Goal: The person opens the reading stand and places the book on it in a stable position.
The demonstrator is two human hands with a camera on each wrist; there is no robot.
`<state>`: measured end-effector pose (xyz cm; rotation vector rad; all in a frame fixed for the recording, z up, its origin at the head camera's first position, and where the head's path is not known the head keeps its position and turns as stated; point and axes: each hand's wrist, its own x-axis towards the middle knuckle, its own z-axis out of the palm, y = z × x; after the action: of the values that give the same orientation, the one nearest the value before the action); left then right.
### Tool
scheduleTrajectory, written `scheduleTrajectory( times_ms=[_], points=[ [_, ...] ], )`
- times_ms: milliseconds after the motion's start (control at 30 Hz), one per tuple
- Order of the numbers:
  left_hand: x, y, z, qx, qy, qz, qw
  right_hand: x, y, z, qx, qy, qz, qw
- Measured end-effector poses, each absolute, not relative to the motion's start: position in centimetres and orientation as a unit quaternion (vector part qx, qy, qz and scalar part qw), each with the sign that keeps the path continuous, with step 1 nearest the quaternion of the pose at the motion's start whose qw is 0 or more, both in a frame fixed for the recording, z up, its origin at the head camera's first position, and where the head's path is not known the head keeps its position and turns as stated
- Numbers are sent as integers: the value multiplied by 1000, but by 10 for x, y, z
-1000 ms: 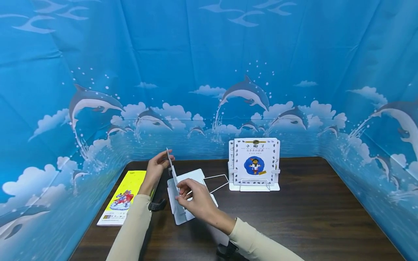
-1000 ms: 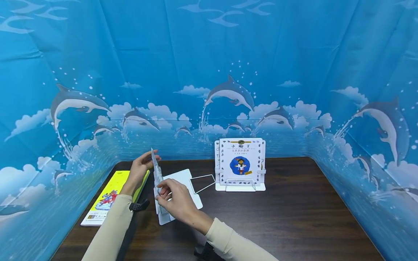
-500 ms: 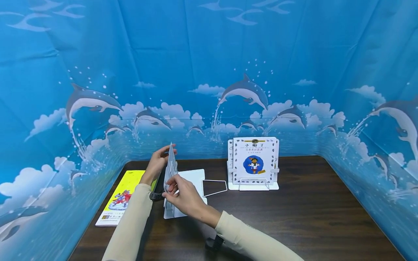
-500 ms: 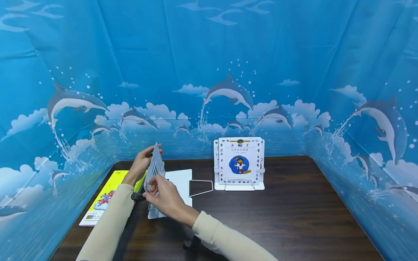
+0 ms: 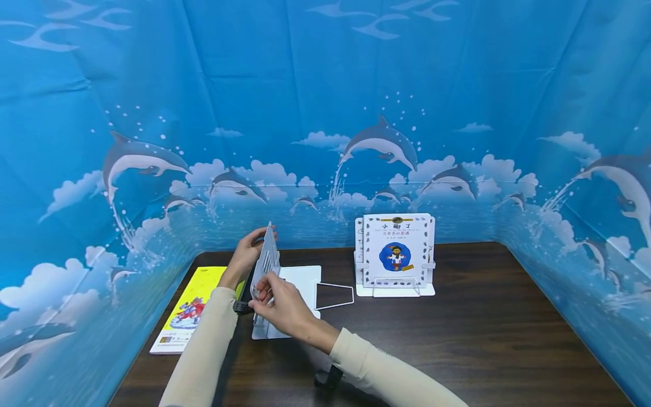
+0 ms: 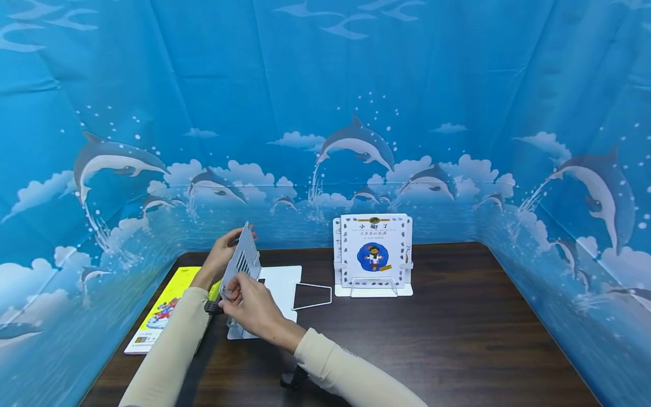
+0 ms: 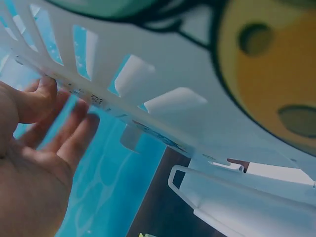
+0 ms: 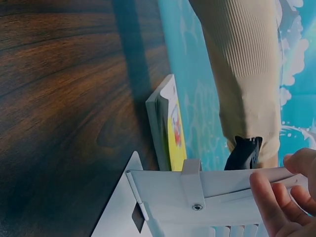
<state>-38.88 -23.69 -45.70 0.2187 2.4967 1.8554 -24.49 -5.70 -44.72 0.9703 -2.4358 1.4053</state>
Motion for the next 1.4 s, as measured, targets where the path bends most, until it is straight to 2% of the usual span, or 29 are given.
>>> scheduleTrajectory(
  times_ms=[200,467,800,1033,1267,1400],
  points=[
    [-367,-244,-461,46,808,587,3,-245,-53,-449,328,-813,474,78],
    [-306,-258,-463,42,817,575,-4,-245,-52,-449,318,-813,483,72],
    [-239,-260,-466,135,792,594,40,-244,-49,-446,322,-813,483,52],
    [-227,-239,-465,70,822,565,-13,-259,-40,-441,306,-799,517,7],
    [-232,-237,-464,69,830,553,-25,-297,-22,-433,232,-815,530,42],
    [-234,-245,-464,72,835,544,-31,-318,-14,-430,205,-827,522,41]
  ],
)
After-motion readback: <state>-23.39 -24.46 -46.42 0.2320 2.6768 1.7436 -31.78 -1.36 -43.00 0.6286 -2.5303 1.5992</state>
